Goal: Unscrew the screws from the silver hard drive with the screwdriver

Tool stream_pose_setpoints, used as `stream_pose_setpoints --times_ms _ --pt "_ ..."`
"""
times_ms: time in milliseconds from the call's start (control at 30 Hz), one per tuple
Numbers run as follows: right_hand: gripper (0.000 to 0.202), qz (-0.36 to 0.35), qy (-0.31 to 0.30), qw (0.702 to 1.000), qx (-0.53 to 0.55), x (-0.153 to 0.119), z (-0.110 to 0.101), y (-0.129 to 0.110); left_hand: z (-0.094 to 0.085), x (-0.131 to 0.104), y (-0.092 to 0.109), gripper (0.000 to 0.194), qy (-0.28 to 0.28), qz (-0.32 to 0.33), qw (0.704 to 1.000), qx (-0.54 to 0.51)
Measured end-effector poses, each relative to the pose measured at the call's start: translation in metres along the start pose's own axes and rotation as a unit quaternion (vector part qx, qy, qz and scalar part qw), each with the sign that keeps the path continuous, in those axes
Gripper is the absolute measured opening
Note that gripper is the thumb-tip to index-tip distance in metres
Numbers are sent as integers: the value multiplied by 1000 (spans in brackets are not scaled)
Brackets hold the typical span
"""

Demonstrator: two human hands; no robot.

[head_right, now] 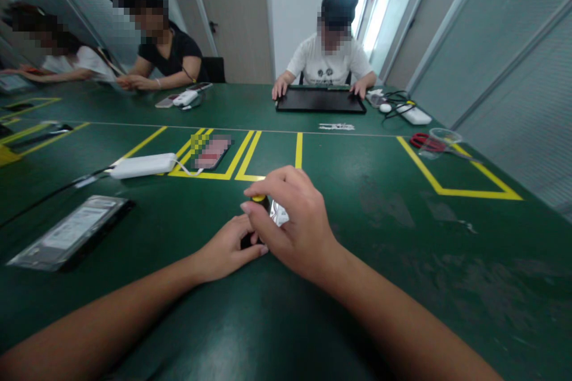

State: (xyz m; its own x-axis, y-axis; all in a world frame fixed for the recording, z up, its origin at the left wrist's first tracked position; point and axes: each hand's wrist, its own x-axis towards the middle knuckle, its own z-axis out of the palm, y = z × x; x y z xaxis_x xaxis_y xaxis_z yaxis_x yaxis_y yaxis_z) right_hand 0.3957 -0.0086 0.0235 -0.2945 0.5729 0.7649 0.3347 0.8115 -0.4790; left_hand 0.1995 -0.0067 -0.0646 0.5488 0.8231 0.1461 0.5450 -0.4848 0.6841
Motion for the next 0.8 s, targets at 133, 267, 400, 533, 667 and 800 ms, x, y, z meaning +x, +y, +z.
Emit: stream_pose_setpoints --times_ms 133,267,400,533,667,800 --pt "13 9 8 1000 14 0 0 -2 0 0 -1 11 0 6 1000 -3" --pt "20 -4 -8 1000 19 -1 0 -1 1 0 -1 12 0 10 1000 -8" --pt "14 -4 -3 1000 8 -1 0 2 1 0 -1 11 1 1 1000 -2" --pt "13 6 6 1000 4 -2 0 3 1 0 0 10 0 5 1000 -6" --pt "15 -1 0 1000 12 -3 1 1 1 1 0 9 2 12 1000 -11" --pt "15 -4 -1 1000 1 -3 0 1 2 1 -1 10 4 12 1000 -9"
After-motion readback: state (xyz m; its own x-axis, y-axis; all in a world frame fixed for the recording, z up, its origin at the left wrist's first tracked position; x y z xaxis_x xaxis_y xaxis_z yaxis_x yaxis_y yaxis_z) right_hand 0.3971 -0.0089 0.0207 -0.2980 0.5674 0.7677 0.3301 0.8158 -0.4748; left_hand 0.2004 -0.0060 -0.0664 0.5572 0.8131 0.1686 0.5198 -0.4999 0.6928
